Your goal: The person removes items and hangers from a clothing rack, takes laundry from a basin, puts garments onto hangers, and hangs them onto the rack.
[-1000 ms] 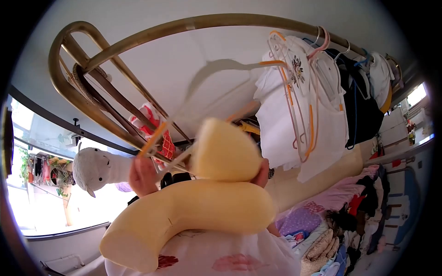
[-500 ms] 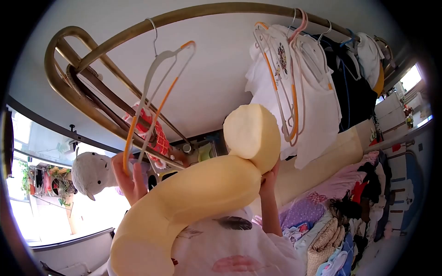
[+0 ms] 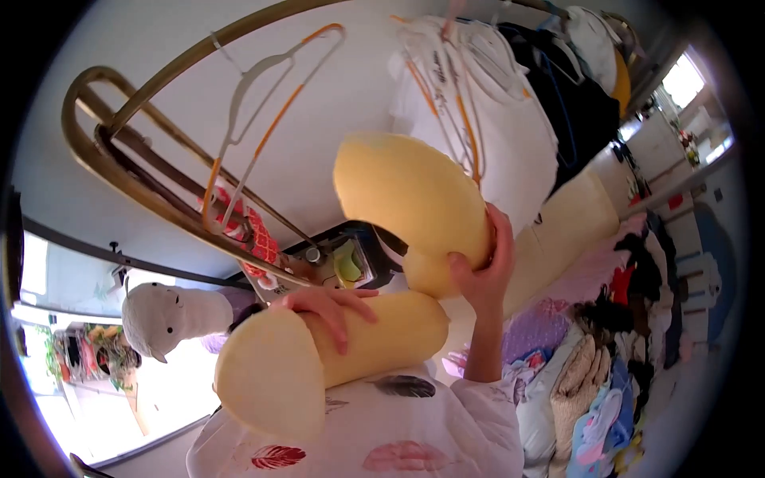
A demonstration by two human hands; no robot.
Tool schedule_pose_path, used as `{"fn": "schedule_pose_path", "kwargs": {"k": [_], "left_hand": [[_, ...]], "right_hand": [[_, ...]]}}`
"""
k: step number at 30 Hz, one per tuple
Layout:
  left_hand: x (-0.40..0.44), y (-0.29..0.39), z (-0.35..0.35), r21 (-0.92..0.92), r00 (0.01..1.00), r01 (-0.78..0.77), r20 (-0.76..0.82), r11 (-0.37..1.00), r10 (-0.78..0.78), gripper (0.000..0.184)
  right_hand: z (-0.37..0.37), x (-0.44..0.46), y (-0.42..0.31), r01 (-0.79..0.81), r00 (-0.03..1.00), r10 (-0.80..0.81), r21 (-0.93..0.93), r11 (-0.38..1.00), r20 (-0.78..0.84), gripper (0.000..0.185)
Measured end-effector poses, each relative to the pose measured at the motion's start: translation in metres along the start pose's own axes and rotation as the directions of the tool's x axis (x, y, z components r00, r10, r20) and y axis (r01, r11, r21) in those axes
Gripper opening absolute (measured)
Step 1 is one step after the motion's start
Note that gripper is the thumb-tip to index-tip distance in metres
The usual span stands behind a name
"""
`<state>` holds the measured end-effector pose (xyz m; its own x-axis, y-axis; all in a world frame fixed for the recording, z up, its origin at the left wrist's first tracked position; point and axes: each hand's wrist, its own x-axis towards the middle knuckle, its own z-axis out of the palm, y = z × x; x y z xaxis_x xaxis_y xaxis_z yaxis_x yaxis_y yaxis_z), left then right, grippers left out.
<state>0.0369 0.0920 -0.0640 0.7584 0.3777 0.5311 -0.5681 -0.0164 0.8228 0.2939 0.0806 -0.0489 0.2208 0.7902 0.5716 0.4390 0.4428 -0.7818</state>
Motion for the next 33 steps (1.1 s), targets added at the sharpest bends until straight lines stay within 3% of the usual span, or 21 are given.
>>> {"fn": "schedule_pose_path", "kwargs": {"k": [1,4,5,6,7,10,13,14,16,17,19,20,22,23,27,28,29,30,31,32,33], "left_hand": [[0.001,-0.008,0.001,-0.037,0.998,-0.057,0.032,0.998,0.059,0.069],[0.002,-0.032,0.004,-0.2,0.98,-0.163,0.082,0.966,0.182,0.075],[0.008,-0.035,0.0,-0.191,0.945,-0.222,0.199,0.956,0.259,0.076],[0.012,-0.037,-0.002,-0.187,0.891,-0.284,0.311,0.94,0.331,0.077],[0.017,-0.036,-0.001,-0.2,0.887,-0.278,0.322,0.939,0.331,0.077],[0.027,-0.031,0.003,-0.18,0.873,-0.303,0.34,0.936,0.348,0.063],[0.023,-0.033,0.007,-0.07,0.947,-0.223,0.22,0.972,0.234,0.026],[0.023,-0.037,0.005,-0.099,0.941,-0.219,0.24,0.971,0.237,0.026],[0.028,-0.051,0.001,-0.004,0.917,-0.286,0.291,0.958,0.275,0.026],[0.03,-0.061,0.013,-0.073,0.941,-0.306,0.128,0.949,0.313,0.031],[0.044,-0.076,0.02,-0.102,0.944,-0.282,0.148,0.954,0.295,0.031],[0.05,-0.084,0.025,-0.13,0.941,-0.272,0.171,0.953,0.292,0.032],[0.07,-0.099,0.034,-0.195,0.918,-0.255,0.259,0.947,0.301,0.033],[0.081,-0.107,0.036,-0.243,0.898,-0.241,0.311,0.94,0.311,0.033],[0.132,-0.153,0.042,-0.496,0.699,-0.077,0.592,0.865,0.402,0.036],[0.145,-0.173,0.042,-0.58,0.564,0.017,0.678,0.814,0.471,0.036],[0.155,-0.205,0.047,-0.688,0.262,0.154,0.721,0.709,0.642,0.037],[0.174,-0.183,0.068,-0.685,0.274,0.16,0.722,0.71,0.635,0.037],[0.191,-0.158,0.086,-0.306,0.539,0.575,0.84,0.758,-0.07,0.05],[0.134,-0.166,0.101,-0.363,0.828,0.547,0.369,0.754,-0.423,0.02],[0.177,-0.135,0.136,0.09,0.794,0.559,0.23,0.825,-0.563,0.024]], "right_hand": [[-0.005,-0.003,-0.001,-0.062,0.998,0.066,0.162,0.985,-0.018,0.058],[-0.026,-0.016,-0.005,0.026,1.0,-0.025,0.017,1.0,-0.013,0.061],[-0.03,-0.023,-0.006,0.01,1.0,-0.01,0.0,1.0,-0.028,0.061],[-0.033,-0.029,-0.006,-0.039,0.993,0.054,0.135,0.99,-0.108,0.062],[-0.036,-0.032,-0.004,-0.062,0.977,0.114,0.272,0.96,-0.18,0.063],[-0.056,-0.042,0.013,-0.08,0.916,0.217,0.377,0.923,-0.337,0.063],[-0.09,-0.055,0.04,-0.117,0.852,0.333,0.473,0.873,-0.404,0.061],[-0.101,-0.062,0.044,-0.114,0.84,0.329,0.453,0.884,-0.432,0.061],[-0.122,-0.078,0.05,-0.073,0.819,0.406,0.627,0.776,-0.407,0.048],[-0.131,-0.087,0.049,-0.065,0.8,0.406,0.61,0.79,-0.442,0.048],[-0.147,-0.104,0.044,-0.028,0.644,0.539,0.687,0.727,-0.543,0.035],[-0.157,-0.112,0.045,-0.019,0.625,0.531,0.669,0.743,-0.572,0.035],[-0.175,-0.129,0.045,0.132,0.733,0.48,0.793,0.595,-0.482,0.031],[-0.186,-0.135,0.043,0.13,0.737,0.485,0.803,0.581,-0.47,0.032],[-0.221,-0.146,0.027,0.044,0.724,0.543,0.814,0.579,-0.425,0.033],[-0.227,-0.146,0.018,0.007,0.723,0.559,0.813,0.582,-0.406,0.034],[-0.232,-0.145,0.009,-0.053,0.712,0.59,0.809,0.586,-0.38,0.034],[-0.238,-0.141,-0.005,-0.11,0.699,0.62,0.803,0.585,-0.356,0.035],[-0.244,-0.138,-0.018,-0.167,0.681,0.651,0.794,0.585,-0.336,0.036],[-0.249,-0.132,-0.033,-0.218,0.659,0.677,0.778,0.589,-0.327,0.036],[-0.252,-0.125,-0.048,-0.281,0.629,0.709,0.757,0.59,-0.319,0.037]]}}
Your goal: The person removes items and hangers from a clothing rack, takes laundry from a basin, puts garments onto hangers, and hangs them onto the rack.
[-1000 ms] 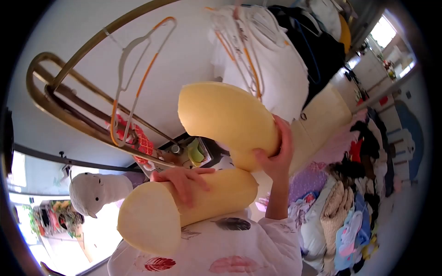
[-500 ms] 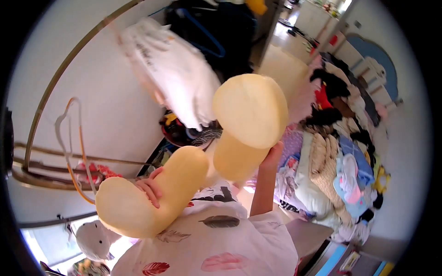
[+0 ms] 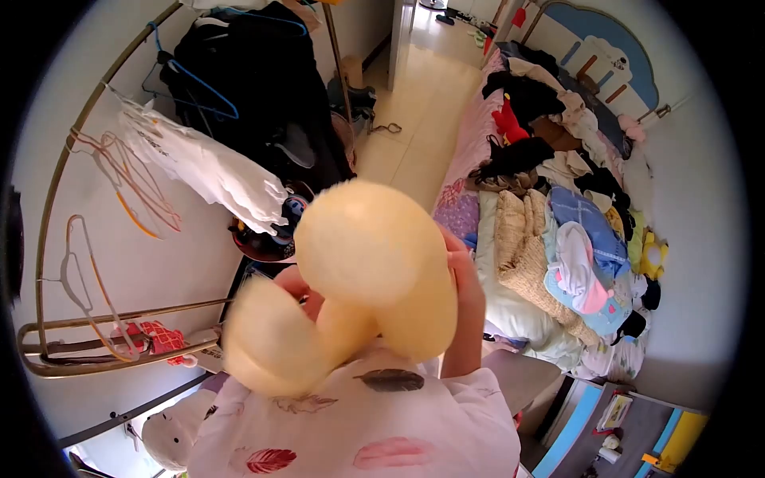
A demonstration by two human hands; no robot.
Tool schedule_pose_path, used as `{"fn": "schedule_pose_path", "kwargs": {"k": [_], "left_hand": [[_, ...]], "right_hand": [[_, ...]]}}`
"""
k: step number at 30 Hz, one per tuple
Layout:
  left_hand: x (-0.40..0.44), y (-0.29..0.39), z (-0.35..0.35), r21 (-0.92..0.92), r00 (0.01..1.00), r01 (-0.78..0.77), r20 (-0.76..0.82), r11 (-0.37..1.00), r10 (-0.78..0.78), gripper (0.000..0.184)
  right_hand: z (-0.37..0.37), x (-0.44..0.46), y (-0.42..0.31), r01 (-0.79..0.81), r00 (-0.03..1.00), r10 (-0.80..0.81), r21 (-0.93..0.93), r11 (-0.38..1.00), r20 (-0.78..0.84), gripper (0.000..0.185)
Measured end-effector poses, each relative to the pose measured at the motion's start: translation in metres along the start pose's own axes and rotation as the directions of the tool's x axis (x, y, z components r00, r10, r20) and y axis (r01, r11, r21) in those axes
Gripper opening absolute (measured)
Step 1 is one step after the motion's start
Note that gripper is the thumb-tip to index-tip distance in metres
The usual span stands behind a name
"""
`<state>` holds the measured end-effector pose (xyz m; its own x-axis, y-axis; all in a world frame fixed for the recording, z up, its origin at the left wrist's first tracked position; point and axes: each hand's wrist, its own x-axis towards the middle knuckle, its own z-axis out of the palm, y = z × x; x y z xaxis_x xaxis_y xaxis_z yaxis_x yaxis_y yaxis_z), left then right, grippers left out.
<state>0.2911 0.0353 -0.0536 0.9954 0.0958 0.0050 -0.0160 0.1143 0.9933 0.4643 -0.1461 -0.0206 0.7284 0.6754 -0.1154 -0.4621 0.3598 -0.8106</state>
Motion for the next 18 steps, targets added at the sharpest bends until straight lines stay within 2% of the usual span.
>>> {"fn": "schedule_pose_path", "kwargs": {"k": [1,3,4,6,7,8,9,10,13,14,16,18], "left_hand": [[0.018,-0.005,0.024,-0.104,0.983,0.065,-0.162,0.992,-0.082,0.032],[0.046,-0.007,0.042,0.212,0.902,-0.138,-0.375,0.967,0.211,0.058],[0.059,-0.003,0.045,0.205,0.909,-0.132,-0.364,0.97,0.201,0.058],[0.084,0.013,0.049,0.498,0.729,-0.428,-0.303,0.754,0.614,0.076],[0.093,0.018,0.054,0.489,0.738,-0.431,-0.292,0.758,0.608,0.076],[0.101,0.024,0.059,0.265,0.861,-0.427,-0.174,0.865,0.478,0.074],[0.108,0.026,0.061,0.039,0.934,-0.356,-0.016,0.934,0.357,0.072],[0.113,0.022,0.059,0.071,0.928,-0.372,0.017,0.926,0.372,0.06],[0.131,0.015,0.054,0.08,0.895,-0.445,0.058,0.892,0.442,0.049],[0.139,0.012,0.051,0.068,0.896,-0.442,0.081,0.894,0.437,0.049],[0.155,0.008,0.042,0.185,0.855,-0.518,0.16,0.835,0.494,0.041],[0.17,0.012,0.037,0.137,0.866,-0.493,0.178,0.859,0.468,0.04]], "right_hand": [[0.004,-0.005,-0.011,-0.02,0.999,0.019,-0.035,0.999,-0.035,0.038],[-0.003,-0.009,-0.027,-0.037,0.996,0.031,-0.086,0.996,-0.081,0.04],[-0.014,-0.008,-0.031,-0.038,0.995,0.03,-0.083,0.996,-0.098,0.04],[-0.048,0.001,-0.042,-0.03,0.99,0.051,-0.156,0.987,0.13,0.043],[-0.068,0.007,-0.046,-0.028,0.993,0.045,-0.152,0.988,0.113,0.043],[-0.09,0.016,-0.049,-0.043,0.961,0.112,-0.264,0.963,0.251,0.048],[-0.1,0.02,-0.052,-0.042,0.906,0.194,-0.375,0.926,0.377,0.055],[-0.102,0.019,-0.053,-0.044,0.911,0.189,-0.372,0.927,0.365,0.055],[-0.104,0.016,-0.054,-0.01,0.97,0.084,-0.314,0.95,0.226,0.056],[-0.111,0.019,-0.052,-0.041,0.969,0.121,-0.347,0.937,0.213,0.056],[-0.111,0.02,-0.05,-0.066,0.974,0.142,-0.375,0.925,0.179,0.056],[-0.09,0.019,-0.046,0.12,0.991,-0.093,-0.343,0.932,0.096,0.049]]}}
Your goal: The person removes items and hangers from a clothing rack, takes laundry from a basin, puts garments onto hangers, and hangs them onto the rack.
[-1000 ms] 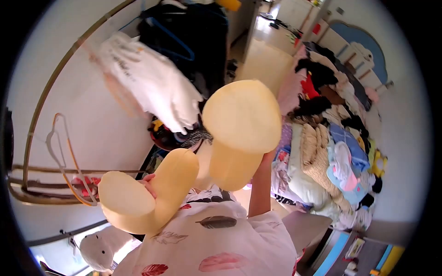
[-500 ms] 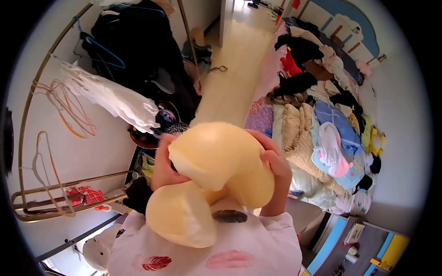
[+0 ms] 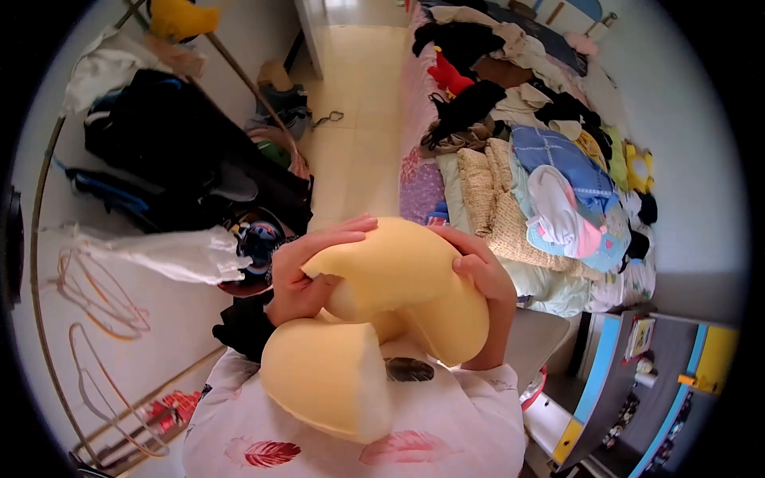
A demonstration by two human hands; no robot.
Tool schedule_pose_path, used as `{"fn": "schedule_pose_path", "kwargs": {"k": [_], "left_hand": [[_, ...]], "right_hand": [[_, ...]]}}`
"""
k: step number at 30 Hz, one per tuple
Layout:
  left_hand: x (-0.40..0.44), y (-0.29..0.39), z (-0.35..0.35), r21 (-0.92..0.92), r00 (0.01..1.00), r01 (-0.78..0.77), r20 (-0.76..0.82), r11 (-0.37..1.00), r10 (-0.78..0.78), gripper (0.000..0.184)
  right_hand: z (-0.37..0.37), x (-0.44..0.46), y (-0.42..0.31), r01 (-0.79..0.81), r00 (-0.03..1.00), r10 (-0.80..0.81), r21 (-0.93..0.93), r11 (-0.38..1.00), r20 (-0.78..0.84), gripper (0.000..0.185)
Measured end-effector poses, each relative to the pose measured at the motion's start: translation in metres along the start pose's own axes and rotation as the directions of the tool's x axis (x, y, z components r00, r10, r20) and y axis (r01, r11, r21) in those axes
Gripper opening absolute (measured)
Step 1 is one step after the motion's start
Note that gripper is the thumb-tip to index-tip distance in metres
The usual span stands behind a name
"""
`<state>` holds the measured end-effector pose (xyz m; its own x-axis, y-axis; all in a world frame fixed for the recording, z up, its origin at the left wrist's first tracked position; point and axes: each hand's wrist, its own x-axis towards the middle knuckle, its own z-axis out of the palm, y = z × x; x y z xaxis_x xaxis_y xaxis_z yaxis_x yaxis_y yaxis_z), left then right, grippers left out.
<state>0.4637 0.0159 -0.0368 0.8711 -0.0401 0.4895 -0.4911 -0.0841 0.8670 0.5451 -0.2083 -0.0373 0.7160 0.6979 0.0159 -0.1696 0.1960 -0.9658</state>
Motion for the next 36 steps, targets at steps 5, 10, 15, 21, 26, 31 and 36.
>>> {"fn": "schedule_pose_path", "kwargs": {"k": [5,10,15,21,26,31,36], "left_hand": [[0.045,0.003,-0.023,-0.244,0.984,0.175,0.01,0.954,-0.178,0.047],[0.079,-0.014,-0.055,-0.345,0.925,0.375,0.202,0.86,-0.322,0.062],[0.074,-0.131,-0.104,-0.727,0.85,0.518,0.496,0.45,-0.177,0.06],[0.107,-0.197,-0.126,-0.859,0.586,0.405,0.507,0.313,0.632,0.048],[0.205,-0.205,-0.116,-0.845,0.379,0.458,0.466,0.276,0.799,0.038],[0.266,-0.248,-0.12,-0.796,0.527,0.457,0.602,0.397,0.6,0.036],[0.31,-0.298,-0.111,-0.702,0.716,0.591,0.684,0.398,0.142,0.034]], "right_hand": [[0.056,0.015,-0.004,0.168,0.83,-0.122,0.034,0.985,-0.545,0.024],[0.068,0.048,-0.007,0.135,0.747,0.098,0.294,0.946,-0.658,0.016],[0.016,0.058,0.072,0.219,0.603,0.241,0.449,0.866,-0.761,0.019],[-0.07,0.091,0.158,-0.08,0.505,0.581,0.636,0.768,-0.638,0.019],[-0.136,0.158,0.17,-0.473,0.403,0.114,-0.1,0.875,-0.908,0.051],[-0.238,0.255,0.11,-0.568,0.314,-0.506,-0.586,0.578,-0.803,0.058],[-0.313,0.314,0.096,-0.95,0.173,-0.518,-0.281,0.138,-0.838,0.077]]}}
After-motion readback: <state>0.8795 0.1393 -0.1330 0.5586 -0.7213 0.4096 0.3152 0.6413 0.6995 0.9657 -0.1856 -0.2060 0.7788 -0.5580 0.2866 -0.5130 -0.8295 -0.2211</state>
